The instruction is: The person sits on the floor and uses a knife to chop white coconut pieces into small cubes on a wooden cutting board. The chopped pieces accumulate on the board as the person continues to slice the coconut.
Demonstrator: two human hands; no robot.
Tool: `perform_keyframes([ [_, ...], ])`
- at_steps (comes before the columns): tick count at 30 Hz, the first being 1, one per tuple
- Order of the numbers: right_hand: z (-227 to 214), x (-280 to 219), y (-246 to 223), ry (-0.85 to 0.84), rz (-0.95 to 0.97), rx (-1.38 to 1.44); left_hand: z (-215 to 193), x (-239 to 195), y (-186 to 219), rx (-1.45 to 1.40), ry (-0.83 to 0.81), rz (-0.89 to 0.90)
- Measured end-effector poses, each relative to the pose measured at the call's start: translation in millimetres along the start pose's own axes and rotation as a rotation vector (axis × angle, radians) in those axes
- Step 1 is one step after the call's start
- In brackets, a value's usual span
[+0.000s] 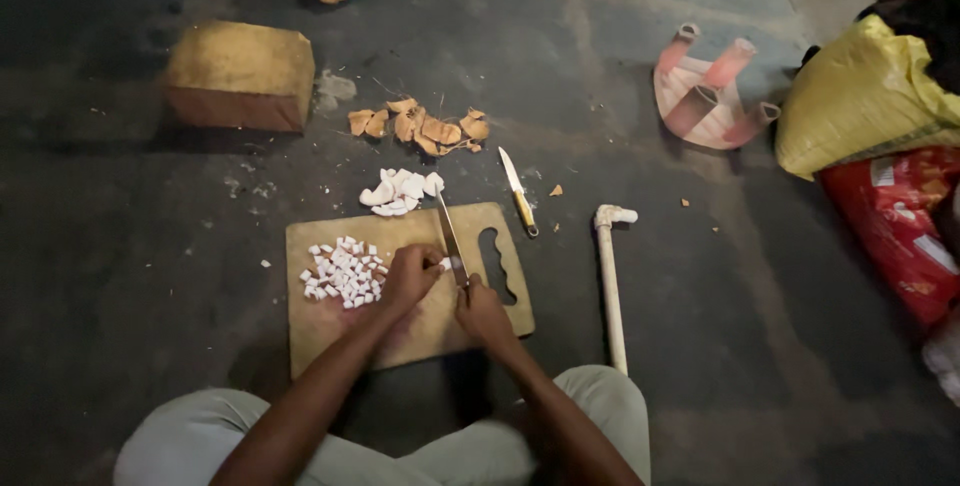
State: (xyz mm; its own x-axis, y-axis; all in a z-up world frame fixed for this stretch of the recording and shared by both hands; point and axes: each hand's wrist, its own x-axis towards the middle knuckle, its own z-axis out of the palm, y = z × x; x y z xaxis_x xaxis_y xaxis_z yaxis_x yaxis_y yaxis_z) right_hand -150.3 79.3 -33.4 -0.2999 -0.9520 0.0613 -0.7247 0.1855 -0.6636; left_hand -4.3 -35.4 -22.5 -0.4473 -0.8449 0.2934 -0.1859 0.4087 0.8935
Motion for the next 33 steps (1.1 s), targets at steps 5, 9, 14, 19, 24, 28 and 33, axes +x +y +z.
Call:
perform_keyframes([
  [5, -13, -6, -21, 0.029, 0.078, 0.069, 1, -1, 5, 0.014, -0.027, -0.144],
  [9, -21, -6, -29, 0.045, 0.053, 0.072, 1, -1, 4, 0.059, -0.014, -0.112],
  [14, -15, -2, -23, 0.009, 0.018, 0.030, 5, 0, -5, 0.079, 0.040, -0.075],
  [19, -6, -6, -12, -0.038, 0.013, -0.090, 9, -2, -5, 0.030, 0.072, -0.011],
  [24, 5, -11, -2, -0.085, 0.001, -0.118, 9, -4, -6, 0.084, 0.062, -0.122],
  [28, 8, 1, 3, -0.047, -0.003, -0.063, 12, -2, -5, 0.124, 0.052, -0.104],
  [33, 7, 3, 4, -0.010, 0.035, -0.008, 7, 1, -11, 0.105, 0.097, 0.089],
])
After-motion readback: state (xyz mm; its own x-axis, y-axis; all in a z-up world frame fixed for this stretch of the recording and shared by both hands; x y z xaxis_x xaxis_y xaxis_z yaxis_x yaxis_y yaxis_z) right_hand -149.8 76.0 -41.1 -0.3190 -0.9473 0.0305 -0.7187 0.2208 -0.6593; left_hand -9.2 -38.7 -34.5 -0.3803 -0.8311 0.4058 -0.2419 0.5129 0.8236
